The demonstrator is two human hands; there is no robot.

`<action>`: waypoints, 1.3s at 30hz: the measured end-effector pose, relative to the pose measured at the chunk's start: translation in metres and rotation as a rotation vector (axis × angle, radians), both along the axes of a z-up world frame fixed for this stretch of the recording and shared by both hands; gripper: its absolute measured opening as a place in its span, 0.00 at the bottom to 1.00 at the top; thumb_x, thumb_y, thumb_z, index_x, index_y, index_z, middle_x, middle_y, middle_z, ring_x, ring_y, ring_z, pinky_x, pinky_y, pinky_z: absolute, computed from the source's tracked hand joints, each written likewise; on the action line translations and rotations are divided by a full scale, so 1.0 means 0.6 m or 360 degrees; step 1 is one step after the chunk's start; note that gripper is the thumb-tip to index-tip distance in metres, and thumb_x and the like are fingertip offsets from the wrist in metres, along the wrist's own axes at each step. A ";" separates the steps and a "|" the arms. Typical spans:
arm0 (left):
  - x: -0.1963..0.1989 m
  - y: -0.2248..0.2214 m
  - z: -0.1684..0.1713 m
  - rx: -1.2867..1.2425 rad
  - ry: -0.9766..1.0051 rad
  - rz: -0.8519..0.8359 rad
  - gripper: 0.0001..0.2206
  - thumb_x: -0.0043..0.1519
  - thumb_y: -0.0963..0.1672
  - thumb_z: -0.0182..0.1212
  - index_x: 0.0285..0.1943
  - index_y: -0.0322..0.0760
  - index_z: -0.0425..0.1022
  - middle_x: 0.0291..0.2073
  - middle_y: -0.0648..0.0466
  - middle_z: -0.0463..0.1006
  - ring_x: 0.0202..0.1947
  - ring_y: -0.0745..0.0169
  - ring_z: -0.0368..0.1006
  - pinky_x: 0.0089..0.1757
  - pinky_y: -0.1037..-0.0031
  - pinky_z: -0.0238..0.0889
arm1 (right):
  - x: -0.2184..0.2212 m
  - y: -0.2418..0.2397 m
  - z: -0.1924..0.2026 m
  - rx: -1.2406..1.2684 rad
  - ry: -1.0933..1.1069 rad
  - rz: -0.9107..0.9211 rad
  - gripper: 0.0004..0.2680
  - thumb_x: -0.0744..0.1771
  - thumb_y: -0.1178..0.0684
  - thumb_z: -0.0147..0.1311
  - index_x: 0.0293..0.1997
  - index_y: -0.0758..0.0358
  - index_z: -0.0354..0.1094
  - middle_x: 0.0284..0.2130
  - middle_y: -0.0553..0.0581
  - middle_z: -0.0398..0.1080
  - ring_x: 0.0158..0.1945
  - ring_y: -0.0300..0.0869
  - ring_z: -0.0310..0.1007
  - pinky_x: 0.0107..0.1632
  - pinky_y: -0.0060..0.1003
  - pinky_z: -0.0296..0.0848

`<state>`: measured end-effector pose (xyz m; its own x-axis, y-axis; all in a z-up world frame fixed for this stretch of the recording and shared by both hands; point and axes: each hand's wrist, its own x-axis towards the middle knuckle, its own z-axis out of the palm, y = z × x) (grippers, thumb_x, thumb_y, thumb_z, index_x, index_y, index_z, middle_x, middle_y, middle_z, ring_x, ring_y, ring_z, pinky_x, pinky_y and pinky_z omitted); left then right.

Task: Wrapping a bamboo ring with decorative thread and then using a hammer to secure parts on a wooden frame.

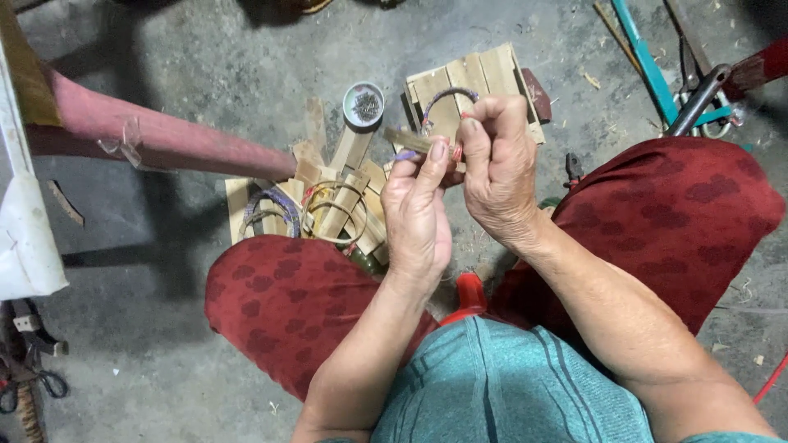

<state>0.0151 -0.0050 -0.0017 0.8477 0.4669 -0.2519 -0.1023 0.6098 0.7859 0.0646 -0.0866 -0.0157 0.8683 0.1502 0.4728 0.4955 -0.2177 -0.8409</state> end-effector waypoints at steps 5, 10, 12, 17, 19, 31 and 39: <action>-0.031 0.051 0.036 0.0824 0.0041 -0.0274 0.09 0.64 0.44 0.65 0.34 0.36 0.81 0.23 0.51 0.80 0.28 0.66 0.76 0.35 0.74 0.70 | 0.019 -0.015 0.019 -0.0112 -0.0122 -0.0024 0.03 0.74 0.59 0.46 0.46 0.68 0.61 0.22 0.62 0.69 0.26 0.52 0.73 0.34 0.43 0.72; -0.016 0.109 0.084 0.2286 -0.0365 -0.0277 0.15 0.68 0.46 0.61 0.62 0.40 0.75 0.47 0.49 0.73 0.53 0.54 0.66 0.59 0.60 0.57 | 0.018 -0.021 0.017 -0.0124 -0.0097 0.0122 0.02 0.73 0.61 0.48 0.45 0.67 0.62 0.22 0.60 0.69 0.29 0.55 0.77 0.34 0.44 0.72; -0.008 0.117 0.094 0.2493 -0.0407 -0.0709 0.13 0.69 0.47 0.55 0.52 0.33 0.77 0.46 0.45 0.75 0.55 0.49 0.69 0.63 0.52 0.50 | 0.019 -0.025 0.009 -0.0179 -0.0164 0.0158 0.01 0.73 0.60 0.50 0.46 0.64 0.63 0.24 0.56 0.71 0.27 0.51 0.74 0.36 0.45 0.74; -0.007 0.105 0.087 0.2099 -0.0322 -0.0969 0.10 0.69 0.46 0.56 0.52 0.37 0.74 0.37 0.45 0.80 0.41 0.44 0.79 0.46 0.56 0.70 | 0.017 -0.036 0.011 -0.0201 -0.0203 0.0150 0.02 0.72 0.59 0.52 0.46 0.64 0.64 0.24 0.57 0.71 0.27 0.53 0.72 0.39 0.46 0.74; -0.007 0.091 0.077 0.1959 -0.0294 -0.0972 0.09 0.69 0.46 0.56 0.51 0.36 0.73 0.35 0.43 0.79 0.37 0.42 0.80 0.42 0.55 0.72 | 0.019 -0.036 0.013 -0.0226 -0.0246 0.0145 0.02 0.72 0.60 0.53 0.47 0.64 0.65 0.25 0.58 0.72 0.27 0.54 0.72 0.38 0.46 0.74; -0.014 0.047 0.022 0.0351 0.0071 -0.0570 0.15 0.66 0.43 0.62 0.61 0.31 0.74 0.30 0.55 0.75 0.22 0.82 0.61 0.23 0.89 0.57 | -0.008 -0.044 0.052 0.0531 0.0328 0.0476 0.02 0.73 0.61 0.43 0.45 0.67 0.57 0.33 0.65 0.74 0.27 0.40 0.74 0.28 0.31 0.75; -0.006 0.039 0.048 0.0071 0.0065 -0.0528 0.21 0.68 0.44 0.58 0.68 0.27 0.68 0.19 0.65 0.63 0.17 0.86 0.53 0.22 0.93 0.53 | -0.018 -0.055 0.036 0.0202 0.0200 0.0437 0.02 0.69 0.62 0.51 0.43 0.70 0.67 0.26 0.60 0.73 0.27 0.41 0.69 0.33 0.39 0.73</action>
<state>0.0114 0.0183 0.0273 0.9450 0.1787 -0.2741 0.1278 0.5697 0.8118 0.0535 -0.1197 0.0059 0.8562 0.3335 0.3945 0.4119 0.0200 -0.9110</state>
